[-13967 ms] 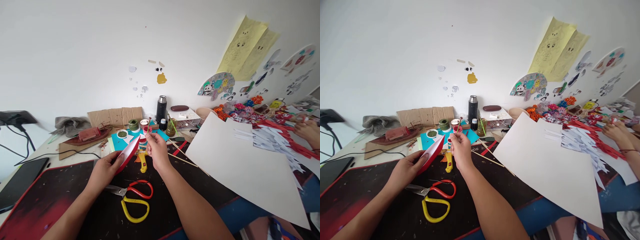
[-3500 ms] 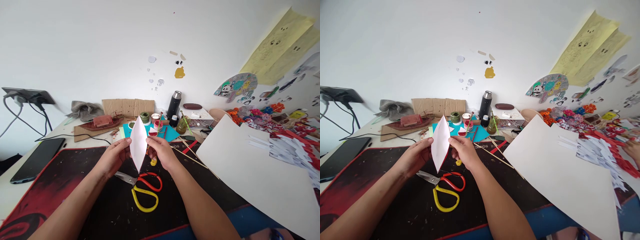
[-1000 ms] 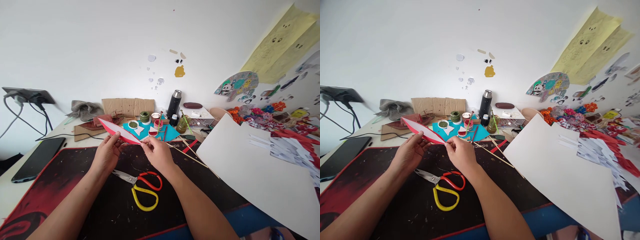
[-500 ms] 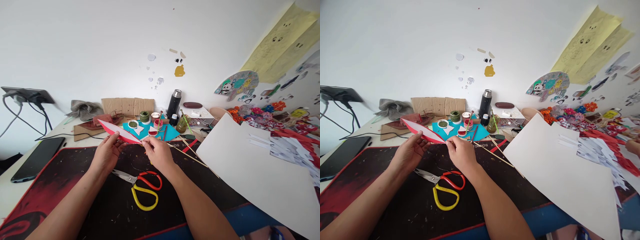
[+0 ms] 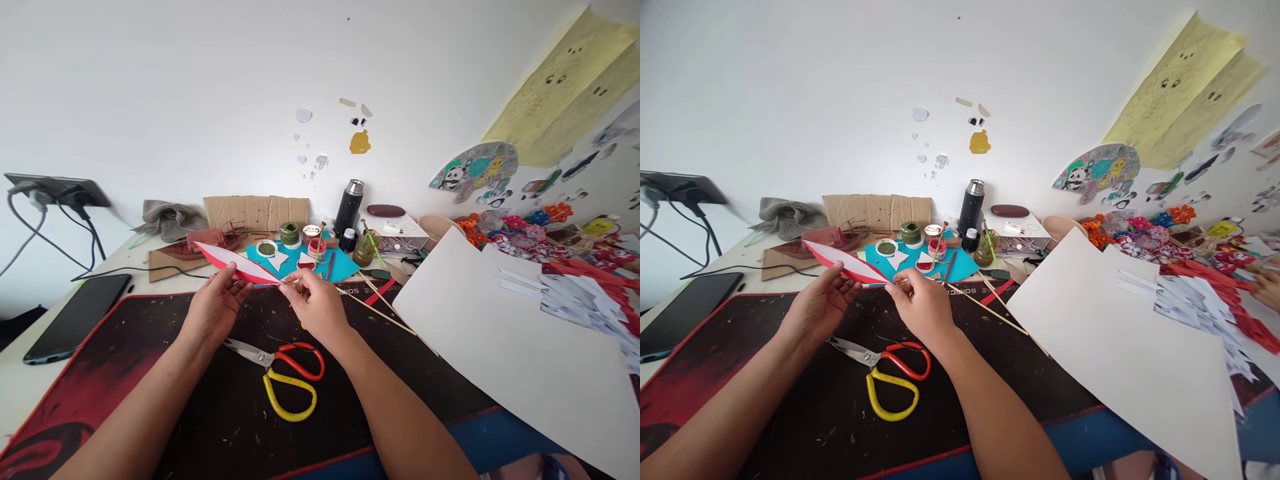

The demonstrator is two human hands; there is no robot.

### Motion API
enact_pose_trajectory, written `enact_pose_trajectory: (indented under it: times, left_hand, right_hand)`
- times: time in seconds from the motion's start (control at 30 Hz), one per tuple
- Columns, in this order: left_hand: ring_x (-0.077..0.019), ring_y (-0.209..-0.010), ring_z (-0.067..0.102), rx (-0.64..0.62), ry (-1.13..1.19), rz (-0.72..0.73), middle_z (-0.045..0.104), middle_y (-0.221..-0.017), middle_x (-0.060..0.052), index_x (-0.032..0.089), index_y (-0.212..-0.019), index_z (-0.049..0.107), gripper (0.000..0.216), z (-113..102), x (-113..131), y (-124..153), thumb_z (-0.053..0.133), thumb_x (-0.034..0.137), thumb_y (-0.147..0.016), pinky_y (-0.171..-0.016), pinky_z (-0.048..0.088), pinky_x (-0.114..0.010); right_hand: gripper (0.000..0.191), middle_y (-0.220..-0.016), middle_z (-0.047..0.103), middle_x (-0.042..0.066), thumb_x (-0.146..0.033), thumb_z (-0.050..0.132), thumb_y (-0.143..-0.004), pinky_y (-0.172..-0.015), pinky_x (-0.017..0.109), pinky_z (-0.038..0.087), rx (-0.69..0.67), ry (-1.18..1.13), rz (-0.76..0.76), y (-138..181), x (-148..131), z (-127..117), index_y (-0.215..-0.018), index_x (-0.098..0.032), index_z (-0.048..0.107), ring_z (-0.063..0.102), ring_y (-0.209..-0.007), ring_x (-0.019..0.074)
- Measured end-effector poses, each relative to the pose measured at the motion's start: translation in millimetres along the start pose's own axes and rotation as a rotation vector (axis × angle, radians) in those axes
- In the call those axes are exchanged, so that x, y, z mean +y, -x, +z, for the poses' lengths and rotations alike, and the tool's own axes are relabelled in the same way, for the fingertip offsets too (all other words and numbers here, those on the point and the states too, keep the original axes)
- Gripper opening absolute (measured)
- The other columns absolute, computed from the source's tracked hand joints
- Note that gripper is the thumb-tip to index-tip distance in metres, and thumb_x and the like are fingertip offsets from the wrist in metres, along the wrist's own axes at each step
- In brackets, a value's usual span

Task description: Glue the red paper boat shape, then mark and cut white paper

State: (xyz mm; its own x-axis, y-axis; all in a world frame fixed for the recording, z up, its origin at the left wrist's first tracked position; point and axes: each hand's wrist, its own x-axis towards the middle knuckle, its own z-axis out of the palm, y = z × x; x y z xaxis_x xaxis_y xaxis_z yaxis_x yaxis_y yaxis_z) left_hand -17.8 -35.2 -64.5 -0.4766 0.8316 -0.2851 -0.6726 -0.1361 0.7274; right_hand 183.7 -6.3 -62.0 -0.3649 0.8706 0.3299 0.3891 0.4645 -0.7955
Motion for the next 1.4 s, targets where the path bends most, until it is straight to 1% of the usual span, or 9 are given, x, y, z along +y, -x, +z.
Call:
enact_pose_trajectory:
  times: [0.17,0.37,0.5,0.63,0.77,0.9,1.07,1.27,1.4]
  left_hand:
    - [-0.0116,-0.065,0.072,-0.02,-0.01,-0.022,0.076,-0.08,-0.001,0.017,-0.091,0.072,0.006,1.8,-2.6,2.7,0.074,0.013,-0.095,-0.064,0.065,-0.021]
    - [-0.0122,-0.063,0.07,-0.085,-0.022,-0.065,0.077,-0.085,-0.003,0.017,-0.095,0.074,0.008,2.9,-0.5,4.7,0.081,0.02,-0.092,-0.054,0.059,-0.019]
    - [-0.0145,-0.068,0.072,-0.177,-0.02,-0.105,0.077,-0.087,-0.004,0.018,-0.097,0.075,0.022,4.3,3.6,9.1,0.089,0.029,-0.085,-0.055,0.059,-0.02]
    - [-0.0163,-0.07,0.072,-0.257,-0.04,-0.142,0.079,-0.091,-0.005,0.018,-0.095,0.076,0.034,4.7,2.1,13.9,0.099,0.028,-0.073,-0.053,0.059,-0.022]
    - [-0.0174,-0.072,0.074,-0.337,-0.068,-0.162,0.082,-0.096,-0.009,0.014,-0.101,0.079,0.045,2.5,-1.6,15.6,0.104,0.03,-0.068,-0.053,0.059,-0.022]
    - [-0.0191,-0.074,0.076,-0.404,-0.071,-0.144,0.083,-0.09,-0.01,0.013,-0.094,0.081,0.035,-1.3,-2.1,14.0,0.102,0.028,-0.071,-0.055,0.06,-0.022]
    - [-0.0202,-0.077,0.08,-0.393,-0.064,-0.131,0.085,-0.09,-0.009,0.013,-0.091,0.082,0.023,-2.9,-2.3,11.8,0.097,0.02,-0.075,-0.061,0.065,-0.023]
    - [-0.022,-0.087,0.082,-0.359,-0.025,-0.105,0.087,-0.1,-0.009,0.014,-0.093,0.082,0.021,0.1,-2.1,13.7,0.095,0.016,-0.076,-0.071,0.07,-0.027]
    - [-0.0203,-0.081,0.081,-0.308,0.008,-0.104,0.087,-0.093,-0.009,0.012,-0.088,0.081,0.015,-0.5,-1.3,11.8,0.091,0.013,-0.078,-0.072,0.07,-0.027]
  right_hand:
    - [0.01,-0.083,0.077,0.001,-0.036,0.07,-0.103,-0.072,0.031,0.047,-0.007,0.037,-0.051,0.9,1.6,2.1,-0.106,-0.027,0.074,0.071,-0.073,0.0212]
    - [0.012,-0.07,0.071,-0.001,-0.035,0.065,-0.104,-0.071,0.032,0.049,-0.005,-0.048,0.009,-1.3,1.5,0.4,-0.099,-0.027,0.072,0.071,-0.068,0.0211]
    - [0.017,-0.064,0.067,-0.003,-0.043,0.065,-0.102,-0.064,0.031,0.049,-0.012,-0.251,0.112,-4.4,2.7,-0.5,-0.096,-0.027,0.069,0.068,-0.061,0.0197]
    - [0.021,-0.061,0.064,-0.004,-0.046,0.066,-0.098,-0.052,0.028,0.043,-0.024,-0.379,0.188,-6.5,2.9,-2.0,-0.095,-0.025,0.067,0.058,-0.05,0.0156]
    - [0.024,-0.061,0.064,-0.005,-0.047,0.068,-0.096,-0.049,0.026,0.041,-0.05,-0.448,0.226,-6.6,1.1,-2.5,-0.095,-0.023,0.067,0.053,-0.046,0.0125]
    - [0.027,-0.06,0.063,-0.005,-0.049,0.07,-0.094,-0.047,0.024,0.04,-0.066,-0.49,0.227,-7.0,0.7,-2.5,-0.094,-0.022,0.067,0.052,-0.045,0.0113]
    - [0.03,-0.058,0.062,-0.005,-0.05,0.07,-0.093,-0.045,0.023,0.038,-0.094,-0.546,0.236,-8.9,1.7,-3.3,-0.091,-0.021,0.067,0.05,-0.042,0.01]
    - [0.03,-0.058,0.061,-0.005,-0.05,0.071,-0.093,-0.043,0.022,0.036,-0.091,-0.581,0.254,-9.1,0.7,-5.4,-0.089,-0.02,0.067,0.05,-0.042,0.0094]
    - [0.032,-0.057,0.059,-0.006,-0.052,0.074,-0.091,-0.042,0.022,0.038,-0.068,-0.601,0.278,-9.1,0.3,-6.0,-0.088,-0.02,0.067,0.049,-0.042,0.0092]
